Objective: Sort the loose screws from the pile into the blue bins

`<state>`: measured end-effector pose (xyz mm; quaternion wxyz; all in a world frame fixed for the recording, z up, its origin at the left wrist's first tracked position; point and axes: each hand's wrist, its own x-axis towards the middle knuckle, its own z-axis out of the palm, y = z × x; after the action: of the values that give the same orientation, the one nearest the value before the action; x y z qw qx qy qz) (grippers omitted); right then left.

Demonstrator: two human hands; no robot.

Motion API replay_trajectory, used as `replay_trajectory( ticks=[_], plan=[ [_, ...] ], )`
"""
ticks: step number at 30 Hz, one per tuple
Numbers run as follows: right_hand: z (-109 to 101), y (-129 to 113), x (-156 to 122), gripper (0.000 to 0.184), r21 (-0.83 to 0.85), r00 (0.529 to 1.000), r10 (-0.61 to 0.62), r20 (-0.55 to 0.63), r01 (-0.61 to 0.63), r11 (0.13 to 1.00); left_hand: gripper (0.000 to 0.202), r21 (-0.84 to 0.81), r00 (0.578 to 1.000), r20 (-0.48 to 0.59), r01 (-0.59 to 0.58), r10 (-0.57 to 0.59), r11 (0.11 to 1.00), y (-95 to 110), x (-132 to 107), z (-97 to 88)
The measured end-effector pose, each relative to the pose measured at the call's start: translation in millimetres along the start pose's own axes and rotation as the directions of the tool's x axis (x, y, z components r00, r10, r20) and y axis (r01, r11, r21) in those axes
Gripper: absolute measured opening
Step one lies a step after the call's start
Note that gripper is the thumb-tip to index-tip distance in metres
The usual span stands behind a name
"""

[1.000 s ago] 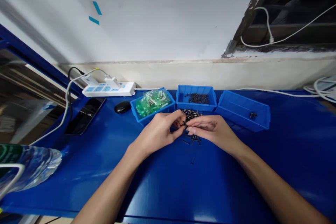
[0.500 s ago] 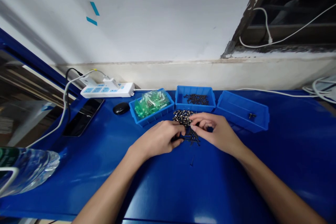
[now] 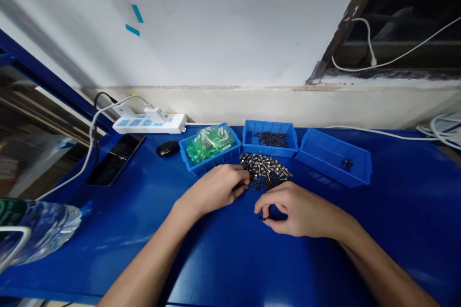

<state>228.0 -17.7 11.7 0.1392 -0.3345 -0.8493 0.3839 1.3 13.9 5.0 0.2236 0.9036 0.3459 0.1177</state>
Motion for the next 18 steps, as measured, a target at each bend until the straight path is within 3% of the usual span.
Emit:
replay_trajectory(
  ticks=[3,7,10,15,17,18],
  plan=[
    [1.8,6.2,2.2,0.022,-0.038,0.997,-0.014,-0.075,0.012,0.999,0.014,-0.001,1.0,0.007,0.012,-0.012,1.0,-1.2,-0.5,0.3],
    [-0.7,10.1,3.4,0.017,0.033,0.984,0.013,-0.177,-0.008,0.999,0.015,-0.012,1.0,0.001,0.004,-0.004,1.0,-2.0,-1.4,0.9],
    [-5.3,10.8,2.1,0.012,0.186,0.96,0.098,-0.263,-0.05,0.981,0.013,-0.016,1.0,-0.005,-0.01,0.01,1.0,-1.1,-1.6,1.7],
    [-14.9,15.0,5.9,0.011,0.491,0.945,0.25,-0.211,-0.119,0.863,0.016,-0.03,0.999,0.006,-0.036,0.036,0.999,-0.7,-0.7,2.9],
    [-17.1,17.0,12.9,0.017,0.548,0.88,0.298,-0.37,-0.053,0.835,0.018,-0.045,0.999,0.006,-0.043,0.044,0.998,-1.6,-0.6,2.5],
    [-17.4,17.8,17.0,0.021,0.554,0.808,0.327,-0.489,-0.001,0.832,0.018,-0.055,0.999,0.004,-0.045,0.045,0.997,-2.1,-0.8,2.1]
  ],
)
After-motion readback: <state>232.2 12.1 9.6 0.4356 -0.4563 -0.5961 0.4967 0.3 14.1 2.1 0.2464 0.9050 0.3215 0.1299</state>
